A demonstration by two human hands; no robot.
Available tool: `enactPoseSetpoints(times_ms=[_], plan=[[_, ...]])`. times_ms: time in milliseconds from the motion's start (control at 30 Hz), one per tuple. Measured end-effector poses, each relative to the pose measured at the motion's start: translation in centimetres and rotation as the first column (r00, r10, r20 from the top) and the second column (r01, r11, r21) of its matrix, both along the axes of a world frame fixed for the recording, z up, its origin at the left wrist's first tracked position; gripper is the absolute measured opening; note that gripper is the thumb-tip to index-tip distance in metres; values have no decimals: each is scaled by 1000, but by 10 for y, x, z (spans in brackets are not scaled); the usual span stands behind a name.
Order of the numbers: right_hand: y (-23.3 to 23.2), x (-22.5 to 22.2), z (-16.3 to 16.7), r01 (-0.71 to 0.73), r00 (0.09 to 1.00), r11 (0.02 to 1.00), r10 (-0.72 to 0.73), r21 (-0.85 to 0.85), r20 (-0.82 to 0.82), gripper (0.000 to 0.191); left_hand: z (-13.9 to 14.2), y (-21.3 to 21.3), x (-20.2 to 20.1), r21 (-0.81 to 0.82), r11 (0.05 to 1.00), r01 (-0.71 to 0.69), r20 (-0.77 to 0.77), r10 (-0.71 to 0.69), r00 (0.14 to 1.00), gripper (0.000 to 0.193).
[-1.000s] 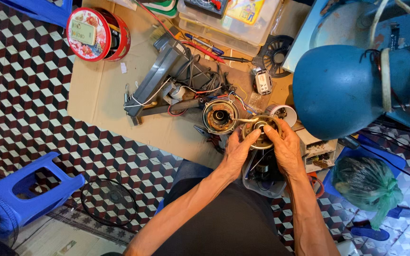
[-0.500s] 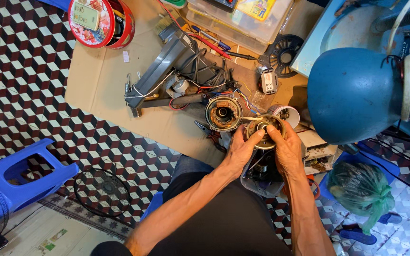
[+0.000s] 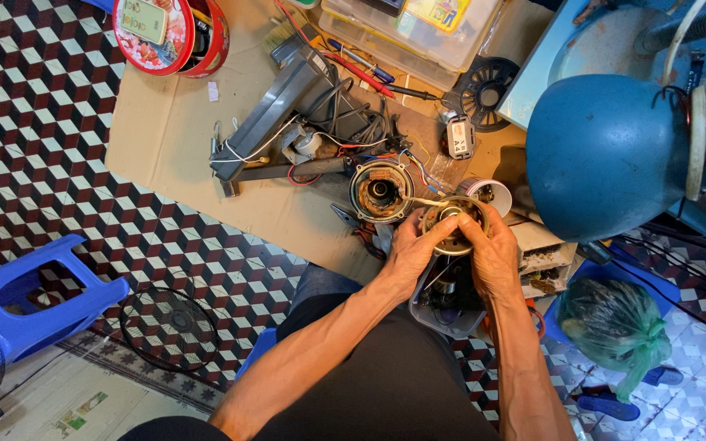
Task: The person disassembles a small electric motor, removes the rotor, cleans the stator and rotor with a cloth, and reassembles the motor components. The person uses a cloth to wipe parts and handles the motor housing, rotor, and stator throughout the process.
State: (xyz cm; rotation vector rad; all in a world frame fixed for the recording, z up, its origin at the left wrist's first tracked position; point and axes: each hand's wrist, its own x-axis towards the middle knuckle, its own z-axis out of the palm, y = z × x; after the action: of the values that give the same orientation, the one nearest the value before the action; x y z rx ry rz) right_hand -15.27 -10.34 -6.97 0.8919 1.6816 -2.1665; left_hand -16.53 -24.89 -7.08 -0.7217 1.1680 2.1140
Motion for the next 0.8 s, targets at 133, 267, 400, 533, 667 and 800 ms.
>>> enactPoseSetpoints(times_ms=[133, 267, 400, 533, 667, 800], plan=[[-2, -1, -1, 24, 1000, 1000, -24, -5, -11, 40, -10, 4, 5, -97, 995, -7, -36, 4, 999, 64], [-5, -2, -5, 45, 999, 999, -45, 14, -23, 40, -18, 12, 7, -250, 968, -17, -43, 7, 999, 63], [-5, -2, -5, 53, 998, 999, -53, 6, -16, 39, -24, 16, 7, -279, 960, 0, 38, 11, 999, 62], [-6, -4, -2, 21, 1000, 998, -21, 67, -15, 39, -24, 17, 9, -275, 961, -36, 7, 40, 999, 58], [-5, -5, 4, 8, 1000, 998, -8, 70, 2, 40, -22, 19, 10, -199, 976, -93, -10, 92, 996, 55], [-1, -9, 9, -55, 999, 996, 55, 75, 5, 41, -18, 20, 10, -123, 983, -138, -19, 137, 990, 52]])
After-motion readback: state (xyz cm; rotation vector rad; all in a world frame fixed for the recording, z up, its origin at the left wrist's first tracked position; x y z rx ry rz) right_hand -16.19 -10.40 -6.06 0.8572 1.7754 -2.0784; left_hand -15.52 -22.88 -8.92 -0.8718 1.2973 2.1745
